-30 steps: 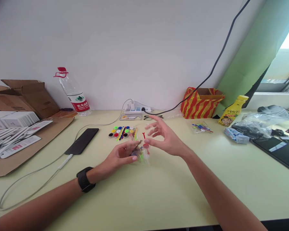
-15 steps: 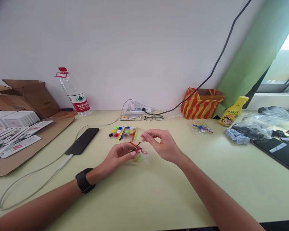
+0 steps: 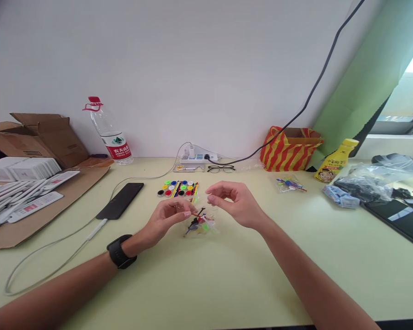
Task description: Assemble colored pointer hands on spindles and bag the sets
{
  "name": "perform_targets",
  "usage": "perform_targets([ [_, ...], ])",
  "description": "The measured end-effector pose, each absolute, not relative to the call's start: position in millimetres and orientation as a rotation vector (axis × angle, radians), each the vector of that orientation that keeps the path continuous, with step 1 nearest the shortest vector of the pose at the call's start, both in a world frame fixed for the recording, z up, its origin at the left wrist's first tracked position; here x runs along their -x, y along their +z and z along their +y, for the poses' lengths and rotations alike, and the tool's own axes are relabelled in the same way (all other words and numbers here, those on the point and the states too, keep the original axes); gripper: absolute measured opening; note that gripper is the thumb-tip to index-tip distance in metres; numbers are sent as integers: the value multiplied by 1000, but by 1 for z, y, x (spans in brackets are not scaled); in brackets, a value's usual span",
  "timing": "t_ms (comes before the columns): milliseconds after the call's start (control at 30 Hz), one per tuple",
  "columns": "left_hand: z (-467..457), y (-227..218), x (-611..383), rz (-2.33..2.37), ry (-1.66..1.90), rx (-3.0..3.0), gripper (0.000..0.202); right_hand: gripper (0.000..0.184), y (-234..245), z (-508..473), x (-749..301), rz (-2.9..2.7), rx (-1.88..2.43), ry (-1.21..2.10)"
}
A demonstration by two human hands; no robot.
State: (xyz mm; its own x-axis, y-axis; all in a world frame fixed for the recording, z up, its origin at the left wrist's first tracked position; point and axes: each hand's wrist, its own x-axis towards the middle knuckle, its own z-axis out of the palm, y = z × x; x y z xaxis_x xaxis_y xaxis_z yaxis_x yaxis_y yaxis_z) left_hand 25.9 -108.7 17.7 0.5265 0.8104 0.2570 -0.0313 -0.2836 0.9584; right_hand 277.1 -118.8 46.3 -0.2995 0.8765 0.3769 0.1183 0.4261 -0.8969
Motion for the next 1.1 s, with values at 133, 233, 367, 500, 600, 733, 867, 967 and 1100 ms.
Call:
perform_targets([
  [133, -108, 19, -25, 691, 940, -1672, 21, 23, 41, -117, -274, -1692, 862, 1083],
  [233, -107, 18, -25, 695, 890, -1727, 28, 24, 40, -117, -272, -1659, 867, 1073],
  [367, -106, 19, -24, 645, 895, -1691, 27, 22, 41, -118, -272, -1660, 873, 1089],
  [500, -103, 18, -24, 698, 1006, -1643, 18, 23, 36, -117, -268, -1688, 873, 1147],
  [600, -98, 16, -21, 730, 1047, -1600, 18, 27, 30, -114, -267, -1682, 873, 1201],
  [733, -90, 14, -16, 748, 1065, -1542, 22, 31, 25, -110, -270, -1642, 889, 1217],
  [867, -87, 16, -12, 741, 1042, -1564, 23, 27, 24, -107, -272, -1623, 849, 1197],
  [967, -86, 16, -10, 757, 1028, -1567, 19, 22, 24, -107, -274, -1661, 832, 1163],
  [1100, -84, 13, -9, 714, 1031, -1480, 18, 20, 23, -106, -277, -1689, 839, 1125],
])
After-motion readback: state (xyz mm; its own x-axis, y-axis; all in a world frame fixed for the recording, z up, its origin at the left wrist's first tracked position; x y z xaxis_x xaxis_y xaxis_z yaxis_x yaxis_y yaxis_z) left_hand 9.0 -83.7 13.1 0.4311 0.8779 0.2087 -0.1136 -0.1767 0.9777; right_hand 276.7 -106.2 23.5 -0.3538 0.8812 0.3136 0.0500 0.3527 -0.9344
